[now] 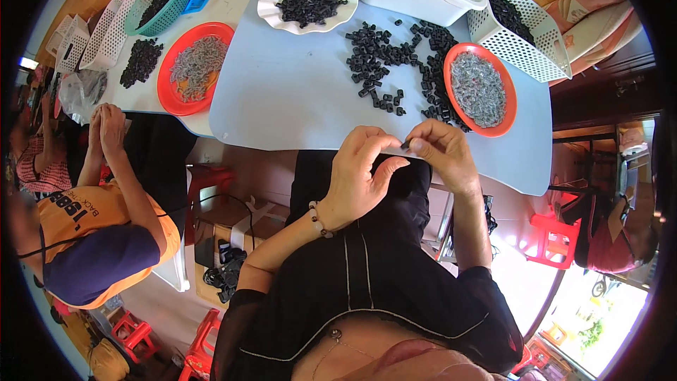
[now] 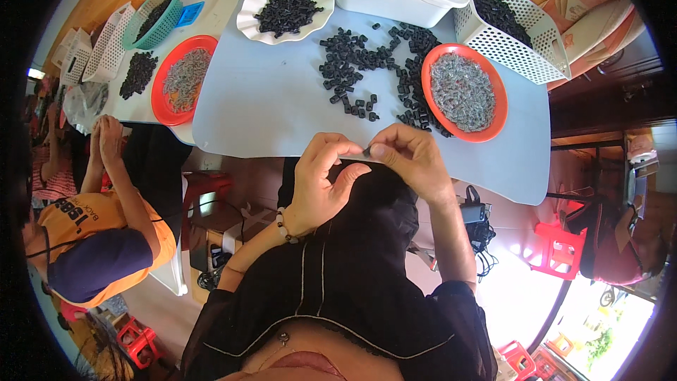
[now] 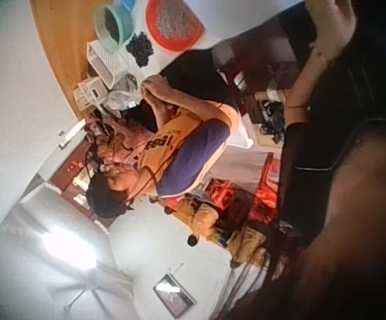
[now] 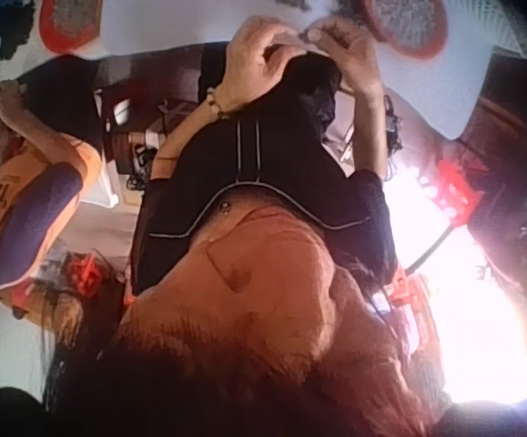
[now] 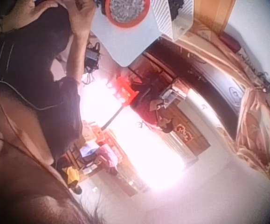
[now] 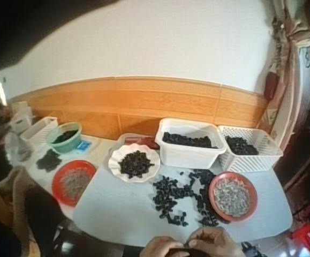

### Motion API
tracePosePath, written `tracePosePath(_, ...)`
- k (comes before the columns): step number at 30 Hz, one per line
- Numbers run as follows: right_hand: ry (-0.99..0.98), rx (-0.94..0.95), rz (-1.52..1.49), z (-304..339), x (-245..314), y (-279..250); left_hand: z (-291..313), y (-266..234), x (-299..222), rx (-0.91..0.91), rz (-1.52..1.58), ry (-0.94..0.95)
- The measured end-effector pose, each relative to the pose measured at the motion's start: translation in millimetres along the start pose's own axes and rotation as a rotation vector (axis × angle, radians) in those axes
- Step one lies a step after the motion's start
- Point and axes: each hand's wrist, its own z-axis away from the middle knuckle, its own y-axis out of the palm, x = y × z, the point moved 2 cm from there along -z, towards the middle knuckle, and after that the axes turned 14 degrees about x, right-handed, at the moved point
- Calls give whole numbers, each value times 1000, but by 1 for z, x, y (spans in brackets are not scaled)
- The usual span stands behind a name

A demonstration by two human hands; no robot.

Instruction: The person picks up a black plastic piece and a metal component by hand, fits the metal component into the black plastic piece, and places the assembled unit onto the table.

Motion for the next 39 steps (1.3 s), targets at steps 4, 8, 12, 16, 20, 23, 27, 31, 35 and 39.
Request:
tracePosePath(4,-66,-301,449,-12,39,-51,4,1,9,22,207,-61)
tracePosePath(8,-259,-787,887,-34,105,-142,7,4,15,51,224,-116)
tracePosePath(12,-276,-944,1204,-52,124,-217,8,3,18,57,246,-159)
tracePosePath(16,-269,-743,1193,-67,95,-176,9,0,24,41,255,-204)
tracePosePath(20,-300,-547,1440,-85,50,-127,9,-1,28,63,259,-244)
tracePosePath(23,-155,-498,1495,-94,31,-114,6,0,29,71,261,-218)
tracePosePath(27,51,-467,1544,-105,19,-106,5,1,29,68,268,-222)
tracePosePath(31,17,-461,1552,-105,21,-104,7,-1,28,67,281,-236)
tracePosePath(35,-14,-360,1432,-103,23,-94,9,0,31,54,297,-238)
tracePosePath(39,-96,-370,1312,-102,18,-96,8,3,34,64,320,-257)
